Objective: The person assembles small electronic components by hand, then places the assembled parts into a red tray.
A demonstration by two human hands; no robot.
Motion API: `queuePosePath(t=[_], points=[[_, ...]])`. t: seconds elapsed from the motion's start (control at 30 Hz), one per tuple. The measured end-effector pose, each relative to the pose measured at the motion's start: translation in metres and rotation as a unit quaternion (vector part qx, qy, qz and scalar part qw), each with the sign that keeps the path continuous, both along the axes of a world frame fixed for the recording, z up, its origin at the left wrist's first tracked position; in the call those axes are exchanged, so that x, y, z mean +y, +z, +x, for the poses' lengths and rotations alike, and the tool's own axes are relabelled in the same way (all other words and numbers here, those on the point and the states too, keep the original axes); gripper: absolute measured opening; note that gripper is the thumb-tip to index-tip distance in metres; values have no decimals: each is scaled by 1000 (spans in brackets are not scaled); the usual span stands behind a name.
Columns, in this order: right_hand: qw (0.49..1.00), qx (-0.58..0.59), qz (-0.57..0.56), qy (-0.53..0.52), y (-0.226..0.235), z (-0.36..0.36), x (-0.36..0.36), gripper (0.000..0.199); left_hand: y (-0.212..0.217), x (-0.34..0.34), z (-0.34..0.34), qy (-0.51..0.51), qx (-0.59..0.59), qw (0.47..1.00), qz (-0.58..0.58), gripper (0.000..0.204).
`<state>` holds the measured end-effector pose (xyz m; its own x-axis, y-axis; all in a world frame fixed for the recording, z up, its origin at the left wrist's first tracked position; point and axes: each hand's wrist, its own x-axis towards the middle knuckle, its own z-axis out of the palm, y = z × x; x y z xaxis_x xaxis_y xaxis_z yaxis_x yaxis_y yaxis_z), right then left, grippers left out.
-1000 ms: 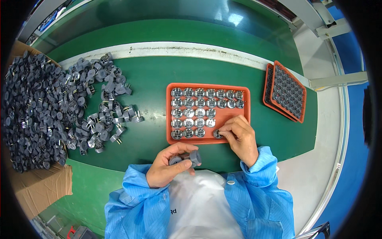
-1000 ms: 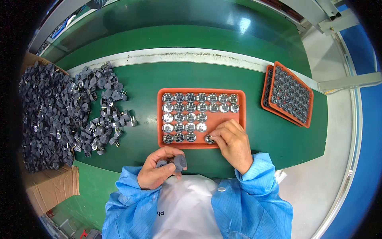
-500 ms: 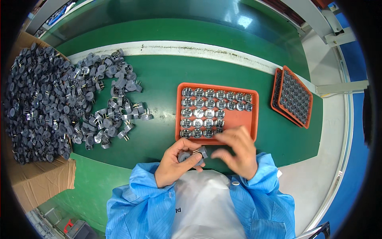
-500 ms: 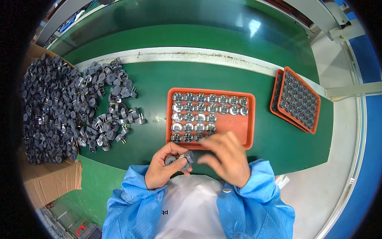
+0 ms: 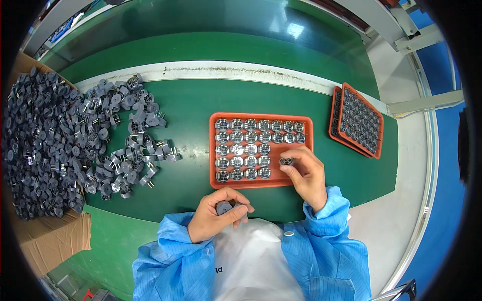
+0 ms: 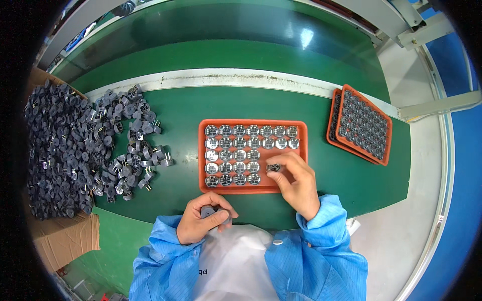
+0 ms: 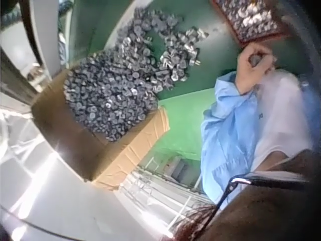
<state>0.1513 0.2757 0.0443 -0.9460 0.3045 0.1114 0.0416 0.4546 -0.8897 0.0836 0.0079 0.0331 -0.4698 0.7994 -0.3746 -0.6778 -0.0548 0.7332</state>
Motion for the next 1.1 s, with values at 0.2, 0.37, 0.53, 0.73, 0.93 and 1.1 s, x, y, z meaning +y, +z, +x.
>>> queuePosePath(t=[0.2,0.37,0.53,0.73,0.93,1.1], points=[[990,-26,125,-58,-8,-3,-2,35,4,3,1,30,-22,998,49,37],[965,-22,250,-70,-7,-3,-6,40,-2,0,-3,-21,104,994,35,52],[968,-14,236,-80,-8,4,-4,42,0,-2,1,-14,55,998,13,47],[954,41,296,-36,-7,-4,-1,23,-3,-2,-5,20,5,998,59,27],[941,75,328,-34,-11,-17,-2,19,-3,7,-8,60,-122,985,103,21],[948,68,308,-33,-15,-16,-3,21,3,15,-6,91,-111,988,62,27]])
